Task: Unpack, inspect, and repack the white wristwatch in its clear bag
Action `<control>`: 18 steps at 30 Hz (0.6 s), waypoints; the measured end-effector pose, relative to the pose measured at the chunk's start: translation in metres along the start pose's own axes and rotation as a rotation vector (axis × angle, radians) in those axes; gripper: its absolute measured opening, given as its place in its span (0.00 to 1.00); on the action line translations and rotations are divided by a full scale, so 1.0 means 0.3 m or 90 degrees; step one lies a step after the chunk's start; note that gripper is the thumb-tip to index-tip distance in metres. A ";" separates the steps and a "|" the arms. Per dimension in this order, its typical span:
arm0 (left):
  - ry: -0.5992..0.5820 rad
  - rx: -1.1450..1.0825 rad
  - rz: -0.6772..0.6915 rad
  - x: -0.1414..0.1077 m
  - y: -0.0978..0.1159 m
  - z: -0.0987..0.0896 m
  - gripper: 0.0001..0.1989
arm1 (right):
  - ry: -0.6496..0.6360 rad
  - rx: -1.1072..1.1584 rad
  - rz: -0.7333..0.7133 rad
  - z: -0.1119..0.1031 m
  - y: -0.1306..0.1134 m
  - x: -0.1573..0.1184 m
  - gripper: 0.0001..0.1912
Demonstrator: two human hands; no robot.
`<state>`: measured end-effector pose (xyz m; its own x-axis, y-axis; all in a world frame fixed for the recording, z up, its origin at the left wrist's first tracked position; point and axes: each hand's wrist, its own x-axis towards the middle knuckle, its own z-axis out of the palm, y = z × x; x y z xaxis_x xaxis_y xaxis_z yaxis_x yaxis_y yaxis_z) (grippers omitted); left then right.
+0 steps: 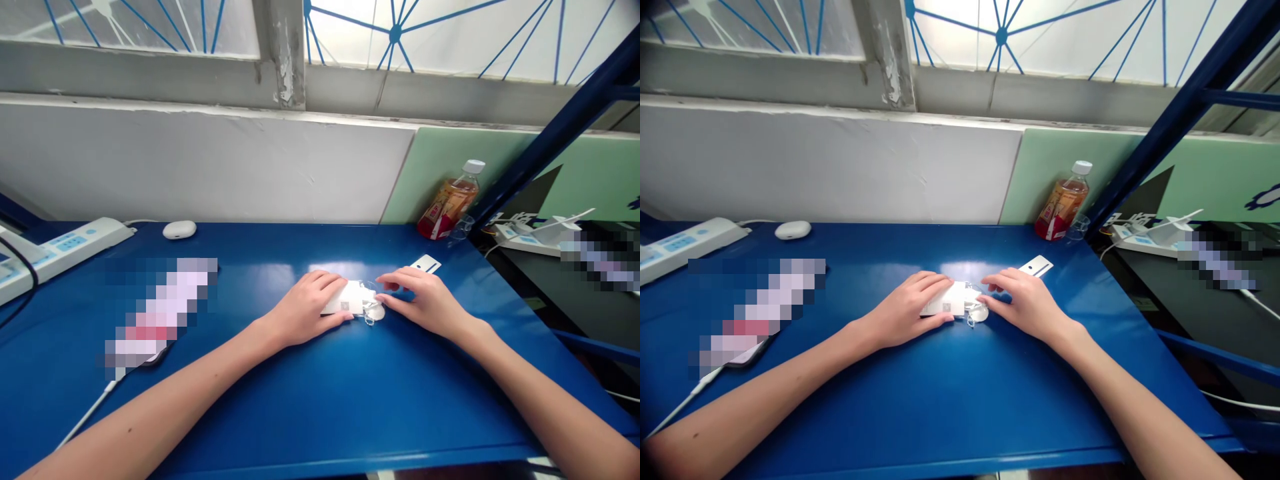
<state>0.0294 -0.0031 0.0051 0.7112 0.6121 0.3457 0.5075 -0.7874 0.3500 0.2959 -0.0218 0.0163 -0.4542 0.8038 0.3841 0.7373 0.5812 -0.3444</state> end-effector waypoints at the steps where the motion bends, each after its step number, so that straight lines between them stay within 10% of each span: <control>1: -0.001 0.000 0.001 0.000 -0.001 0.000 0.26 | -0.015 0.008 0.013 -0.013 0.001 -0.003 0.11; 18: 0.008 -0.008 0.009 0.001 -0.002 0.001 0.24 | -0.068 0.111 0.006 0.043 -0.095 -0.035 0.41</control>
<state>0.0296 -0.0025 0.0047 0.7124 0.6012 0.3619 0.4904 -0.7954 0.3561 0.2732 -0.0452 0.0109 -0.5047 0.8130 0.2904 0.6479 0.5790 -0.4949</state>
